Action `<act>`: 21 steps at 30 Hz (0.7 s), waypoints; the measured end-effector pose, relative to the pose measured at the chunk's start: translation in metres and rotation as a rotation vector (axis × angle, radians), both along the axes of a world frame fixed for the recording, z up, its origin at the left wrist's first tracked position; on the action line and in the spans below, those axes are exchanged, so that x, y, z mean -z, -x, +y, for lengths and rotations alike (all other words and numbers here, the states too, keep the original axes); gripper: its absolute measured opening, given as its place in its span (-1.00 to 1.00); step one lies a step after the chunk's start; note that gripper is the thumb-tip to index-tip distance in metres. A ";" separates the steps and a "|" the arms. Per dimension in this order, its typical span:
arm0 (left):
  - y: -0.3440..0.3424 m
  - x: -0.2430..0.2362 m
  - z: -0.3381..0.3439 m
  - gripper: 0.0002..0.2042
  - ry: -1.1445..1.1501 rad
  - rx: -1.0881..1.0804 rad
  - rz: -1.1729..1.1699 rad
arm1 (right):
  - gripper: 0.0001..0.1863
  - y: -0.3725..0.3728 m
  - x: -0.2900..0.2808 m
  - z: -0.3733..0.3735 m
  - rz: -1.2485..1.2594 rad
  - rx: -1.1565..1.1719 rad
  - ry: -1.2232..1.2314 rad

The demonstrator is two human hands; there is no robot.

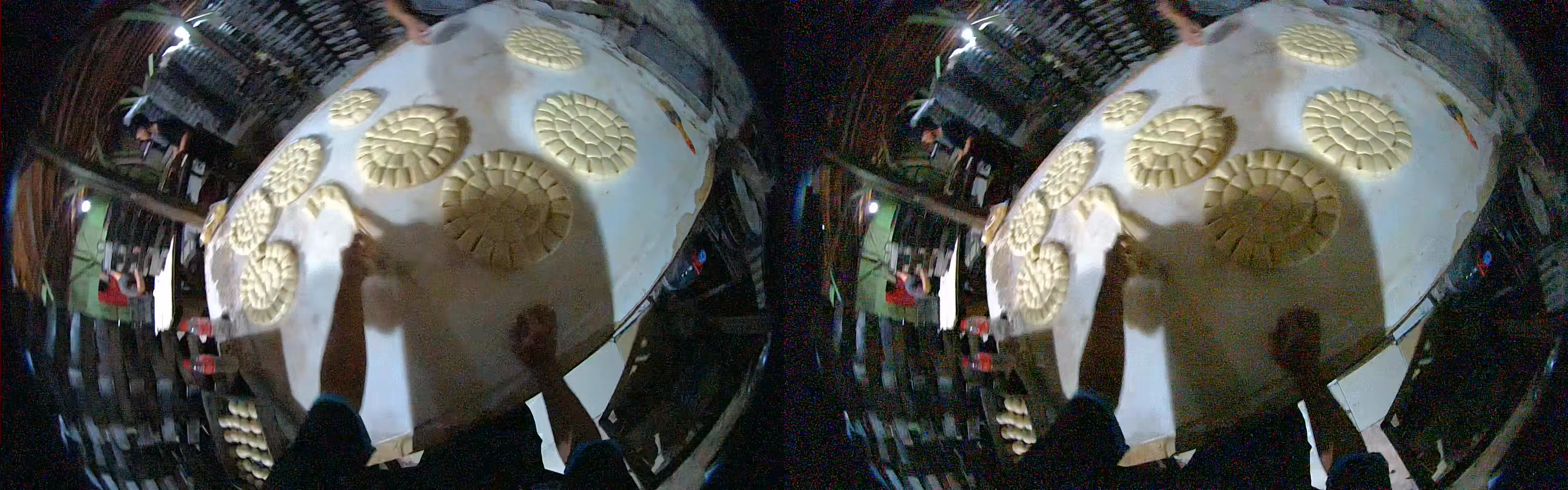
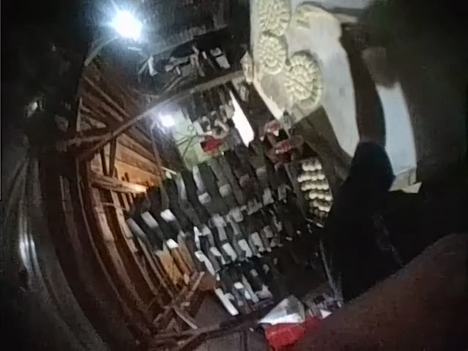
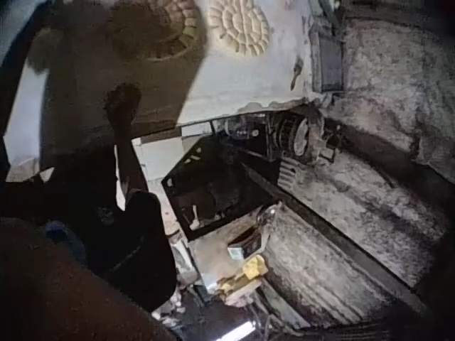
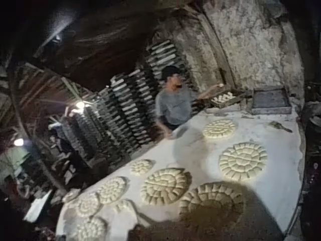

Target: The recorder shapes dough balls and arranges them on a large table in a bakery production area.

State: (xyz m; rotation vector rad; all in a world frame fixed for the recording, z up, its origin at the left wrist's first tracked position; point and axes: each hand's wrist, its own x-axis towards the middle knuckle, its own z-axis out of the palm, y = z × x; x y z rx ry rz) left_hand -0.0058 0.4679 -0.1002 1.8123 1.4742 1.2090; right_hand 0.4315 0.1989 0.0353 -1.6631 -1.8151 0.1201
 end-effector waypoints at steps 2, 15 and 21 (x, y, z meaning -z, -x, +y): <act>-0.069 -0.023 -0.089 -0.69 0.666 -0.175 -0.732 | -0.83 -0.021 0.015 -0.011 -0.207 0.042 -0.085; -0.056 -0.217 -0.454 -0.56 0.044 0.104 0.359 | -0.57 0.215 -0.026 -0.153 0.508 -0.544 0.415; -0.010 -0.248 -0.478 -0.50 0.165 -0.226 -0.128 | -0.69 0.195 -0.043 -0.110 0.835 -0.162 0.102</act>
